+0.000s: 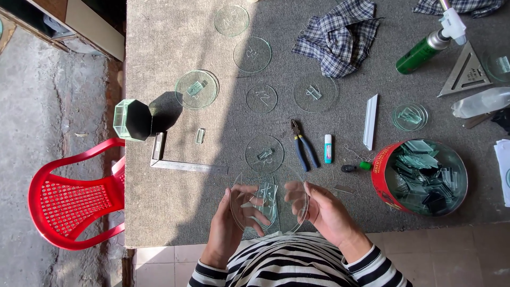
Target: Inspecting circular glass pieces for defects, stacking them, measuring dimensions with a tape measure, and using a blowtorch to heat a metal lid.
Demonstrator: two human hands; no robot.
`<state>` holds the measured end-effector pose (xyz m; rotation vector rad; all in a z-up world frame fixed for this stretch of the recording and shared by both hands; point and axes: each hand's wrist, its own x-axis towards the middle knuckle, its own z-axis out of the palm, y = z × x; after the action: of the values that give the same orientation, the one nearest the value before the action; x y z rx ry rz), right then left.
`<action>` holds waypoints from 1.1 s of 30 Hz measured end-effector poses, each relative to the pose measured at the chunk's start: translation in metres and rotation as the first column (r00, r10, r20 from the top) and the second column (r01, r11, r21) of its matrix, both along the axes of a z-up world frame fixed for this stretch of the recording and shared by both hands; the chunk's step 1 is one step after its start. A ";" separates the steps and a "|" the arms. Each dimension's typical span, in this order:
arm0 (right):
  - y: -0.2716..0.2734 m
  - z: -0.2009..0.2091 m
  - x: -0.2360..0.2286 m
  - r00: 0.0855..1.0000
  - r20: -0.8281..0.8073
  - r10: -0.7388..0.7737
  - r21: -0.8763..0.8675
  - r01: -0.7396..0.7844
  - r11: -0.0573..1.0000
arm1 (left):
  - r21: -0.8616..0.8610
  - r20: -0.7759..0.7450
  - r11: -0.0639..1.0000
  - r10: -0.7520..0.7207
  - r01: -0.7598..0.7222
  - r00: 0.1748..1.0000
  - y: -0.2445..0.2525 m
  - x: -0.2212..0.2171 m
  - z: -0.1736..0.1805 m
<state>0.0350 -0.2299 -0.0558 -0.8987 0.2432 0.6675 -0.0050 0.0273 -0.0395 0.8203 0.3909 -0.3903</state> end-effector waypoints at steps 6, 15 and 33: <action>-0.004 -0.012 -0.004 0.999 -0.036 0.034 -0.113 -0.038 0.993 | 0.026 -0.001 0.999 -0.020 0.020 1.000 0.003 -0.007 -0.011; -0.008 -0.036 0.015 1.000 -0.024 0.019 -0.174 -0.023 0.984 | -0.001 -0.036 0.999 -0.055 0.055 0.998 -0.001 0.003 -0.033; 0.059 0.142 0.138 0.996 -0.067 -0.064 0.279 0.081 0.957 | -0.542 0.570 0.837 0.301 0.075 0.764 -0.008 0.133 0.121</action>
<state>0.1731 -0.1710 0.0865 -0.5950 0.2247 0.6417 0.1278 0.0197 0.0816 0.3221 -0.3148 -0.0646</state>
